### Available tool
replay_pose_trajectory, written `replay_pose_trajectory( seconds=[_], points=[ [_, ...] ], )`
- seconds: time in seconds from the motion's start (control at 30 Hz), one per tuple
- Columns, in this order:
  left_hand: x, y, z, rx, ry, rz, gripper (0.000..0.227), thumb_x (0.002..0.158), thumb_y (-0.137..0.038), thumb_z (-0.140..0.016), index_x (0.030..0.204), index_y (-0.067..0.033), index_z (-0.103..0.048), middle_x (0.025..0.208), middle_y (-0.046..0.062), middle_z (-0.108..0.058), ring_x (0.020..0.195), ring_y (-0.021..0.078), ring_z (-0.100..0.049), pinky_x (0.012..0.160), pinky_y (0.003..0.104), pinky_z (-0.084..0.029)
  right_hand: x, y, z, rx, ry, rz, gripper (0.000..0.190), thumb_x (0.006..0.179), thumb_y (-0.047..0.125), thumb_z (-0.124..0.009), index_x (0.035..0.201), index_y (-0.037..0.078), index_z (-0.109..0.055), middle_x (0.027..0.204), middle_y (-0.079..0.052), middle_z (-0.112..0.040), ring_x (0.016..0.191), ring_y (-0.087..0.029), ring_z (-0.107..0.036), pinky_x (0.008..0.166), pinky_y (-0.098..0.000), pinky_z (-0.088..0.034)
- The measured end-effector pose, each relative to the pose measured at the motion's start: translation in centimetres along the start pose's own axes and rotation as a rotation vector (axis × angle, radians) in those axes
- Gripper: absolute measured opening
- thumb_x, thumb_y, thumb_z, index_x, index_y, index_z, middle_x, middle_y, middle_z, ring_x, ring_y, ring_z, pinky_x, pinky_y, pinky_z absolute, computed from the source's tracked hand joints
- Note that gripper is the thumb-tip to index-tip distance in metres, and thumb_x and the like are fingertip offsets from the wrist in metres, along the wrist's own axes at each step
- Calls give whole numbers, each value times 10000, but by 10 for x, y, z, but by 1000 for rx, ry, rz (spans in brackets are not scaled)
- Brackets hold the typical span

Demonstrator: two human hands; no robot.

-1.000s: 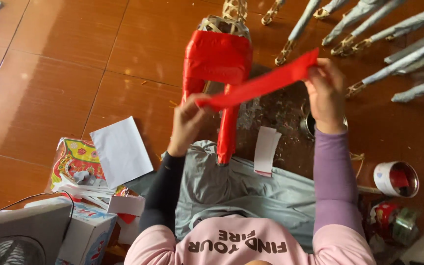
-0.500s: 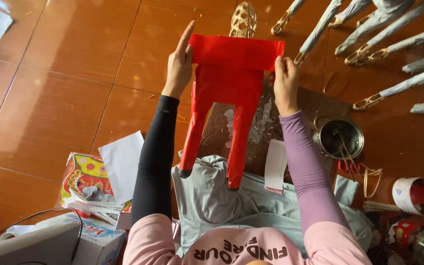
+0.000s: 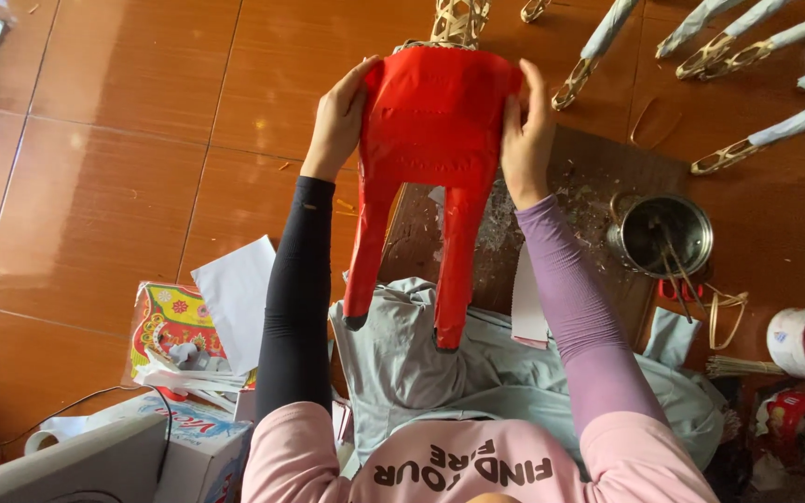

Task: Applying adhesive and paper strips to a paper-mache animal figure to decorate or reinforce it.

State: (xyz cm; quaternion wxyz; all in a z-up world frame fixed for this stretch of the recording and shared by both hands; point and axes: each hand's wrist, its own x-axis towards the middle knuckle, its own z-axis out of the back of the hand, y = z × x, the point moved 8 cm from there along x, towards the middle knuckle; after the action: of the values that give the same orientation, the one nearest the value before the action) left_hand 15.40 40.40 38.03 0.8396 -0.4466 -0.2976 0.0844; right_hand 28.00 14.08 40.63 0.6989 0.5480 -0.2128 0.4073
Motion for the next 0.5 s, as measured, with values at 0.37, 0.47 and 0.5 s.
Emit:
replay_pose_trajectory(
  seconds=[0.37,0.47,0.5],
  points=[
    [-11,53,-20,-502,-12,157,366,1123,-158,-486,1427,13,-595,1423,153,-623,1349,237,-565,1184,327,-422,-14,-29,-18,179,176,-284,335,1107,30,-487,1419,-15,-598,1365,-186,-684,1225,-272,-695,1086,-366,-535],
    [-15,51,-24,-590,-8,195,421,1127,-238,-468,1450,7,-579,1464,159,-586,1389,246,-516,1214,347,-366,-17,-36,-18,185,197,-309,338,1104,37,-482,1412,-34,-600,1389,-192,-670,1267,-272,-659,1118,-373,-483],
    [-17,51,-27,-680,24,230,457,1126,-279,-457,1468,7,-556,1514,162,-546,1426,249,-473,1227,360,-326,-17,-40,-20,168,198,-324,330,1106,54,-495,1402,-43,-605,1396,-192,-665,1281,-273,-640,1125,-377,-459]
  ],
)
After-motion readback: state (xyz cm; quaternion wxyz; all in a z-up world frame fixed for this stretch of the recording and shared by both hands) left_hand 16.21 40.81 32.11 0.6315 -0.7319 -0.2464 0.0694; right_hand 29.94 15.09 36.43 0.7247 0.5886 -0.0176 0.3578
